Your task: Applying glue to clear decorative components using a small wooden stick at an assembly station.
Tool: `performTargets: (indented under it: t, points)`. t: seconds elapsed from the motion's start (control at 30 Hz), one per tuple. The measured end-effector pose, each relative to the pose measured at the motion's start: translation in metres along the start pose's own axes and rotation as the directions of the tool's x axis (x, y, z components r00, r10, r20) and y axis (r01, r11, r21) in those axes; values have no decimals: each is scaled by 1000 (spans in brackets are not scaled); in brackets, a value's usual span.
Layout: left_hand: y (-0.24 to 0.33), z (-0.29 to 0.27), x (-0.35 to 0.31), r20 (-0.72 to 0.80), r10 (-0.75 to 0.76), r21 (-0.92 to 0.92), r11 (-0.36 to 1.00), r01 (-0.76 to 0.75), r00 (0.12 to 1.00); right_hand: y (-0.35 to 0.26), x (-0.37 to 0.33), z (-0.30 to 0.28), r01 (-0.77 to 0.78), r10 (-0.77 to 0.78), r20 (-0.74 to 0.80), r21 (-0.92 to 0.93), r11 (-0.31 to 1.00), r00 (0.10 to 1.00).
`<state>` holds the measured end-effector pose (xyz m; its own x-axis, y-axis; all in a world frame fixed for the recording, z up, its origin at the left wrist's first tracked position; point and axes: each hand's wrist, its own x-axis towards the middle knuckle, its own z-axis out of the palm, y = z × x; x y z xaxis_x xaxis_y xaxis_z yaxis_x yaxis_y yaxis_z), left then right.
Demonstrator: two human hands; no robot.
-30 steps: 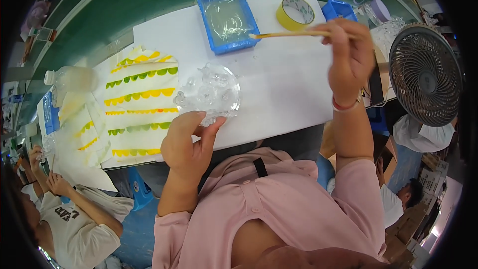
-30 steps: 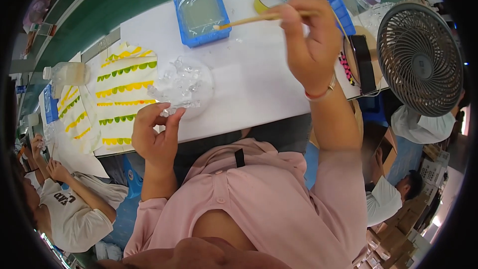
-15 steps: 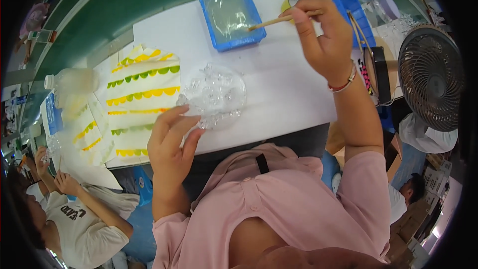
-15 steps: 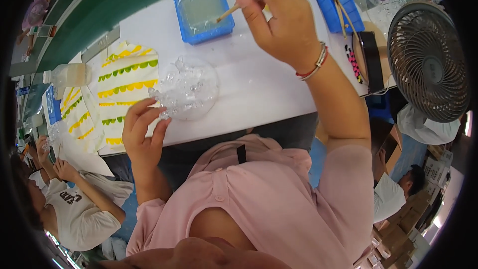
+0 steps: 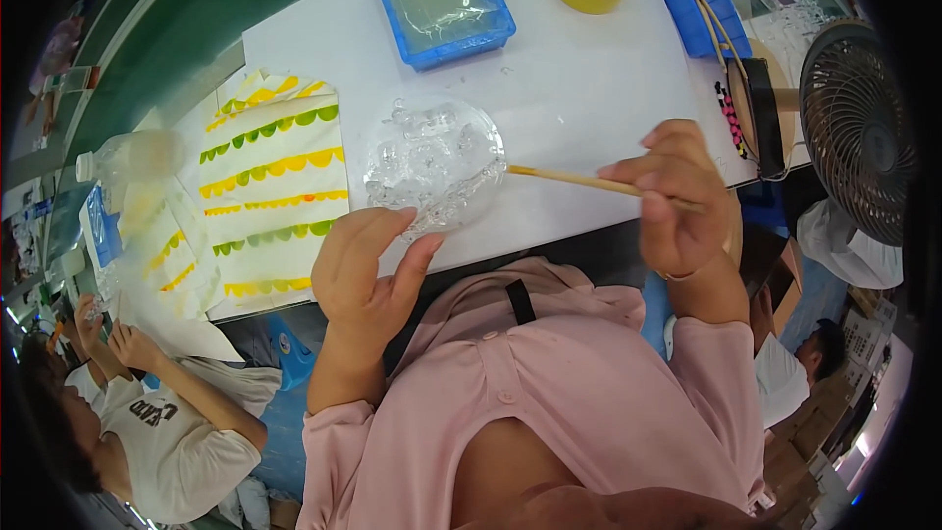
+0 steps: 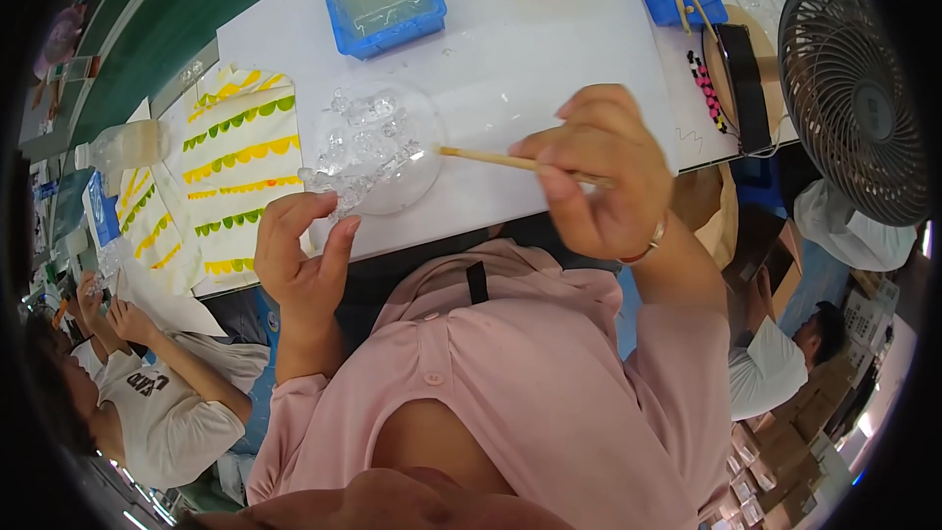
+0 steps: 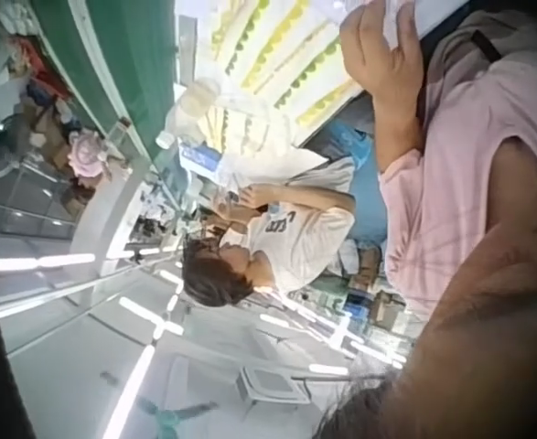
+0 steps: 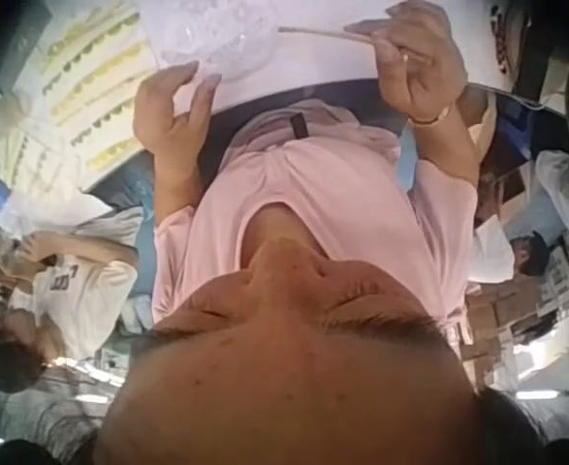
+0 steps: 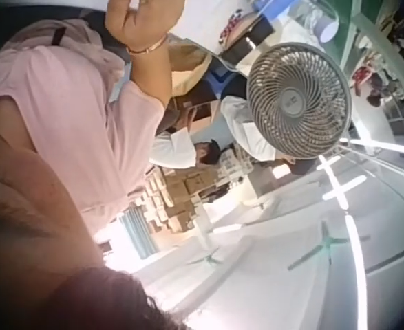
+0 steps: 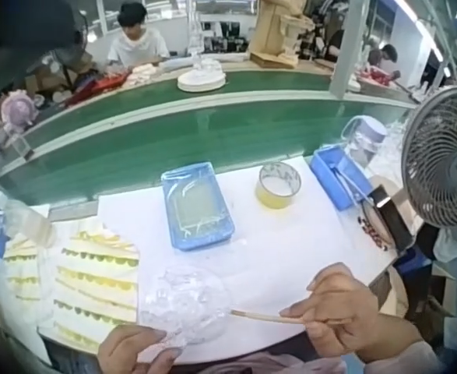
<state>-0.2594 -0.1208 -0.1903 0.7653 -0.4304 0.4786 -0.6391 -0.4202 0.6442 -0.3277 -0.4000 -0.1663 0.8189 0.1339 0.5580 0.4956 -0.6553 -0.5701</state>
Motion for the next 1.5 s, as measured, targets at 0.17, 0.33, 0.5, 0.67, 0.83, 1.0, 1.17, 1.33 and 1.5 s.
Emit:
performTargets:
  t: [0.17, 0.33, 0.5, 0.67, 0.83, 1.0, 1.17, 1.33, 1.5]
  points:
    - [0, -4, -5, 19, -20, 3, 1000, 19, 1000, 5, -2, 24, 24, -24, -14, 42, 999, 1000]
    - [-1, -1, -6, -1, 7, 50, 999, -7, 1000, 13, 6, 32, 23, -21, -36, 64, 998, 999]
    - [-1, 0, -5, -1, 5, 42, 999, -5, 1000, 16, 11, 37, 55, -52, -40, 79, 995, 998]
    - [-1, -1, -5, 2, 10, 54, 998, -10, 1000, 16, 14, 32, 98, -96, -30, 53, 994, 995]
    - [-1, -1, -5, 3, 13, 53, 998, -13, 1000, 19, 14, 23, 70, -72, -47, -26, 997, 996]
    - [-2, -1, -6, 8, 16, 51, 999, -16, 1000, 14, 14, 20, 88, -88, -19, 17, 996, 996]
    - [-2, 0, -5, 5, 21, 52, 998, -21, 1000, 6, 12, 29, 84, -86, 29, 63, 994, 996]
    - [-1, 0, -4, 0, 15, 49, 999, -15, 1000, 7, 9, 32, 106, -106, -18, 34, 994, 994]
    - [3, 4, -4, -7, 12, 50, 999, -12, 1000, -7, -1, 41, 151, -153, 29, 70, 986, 988]
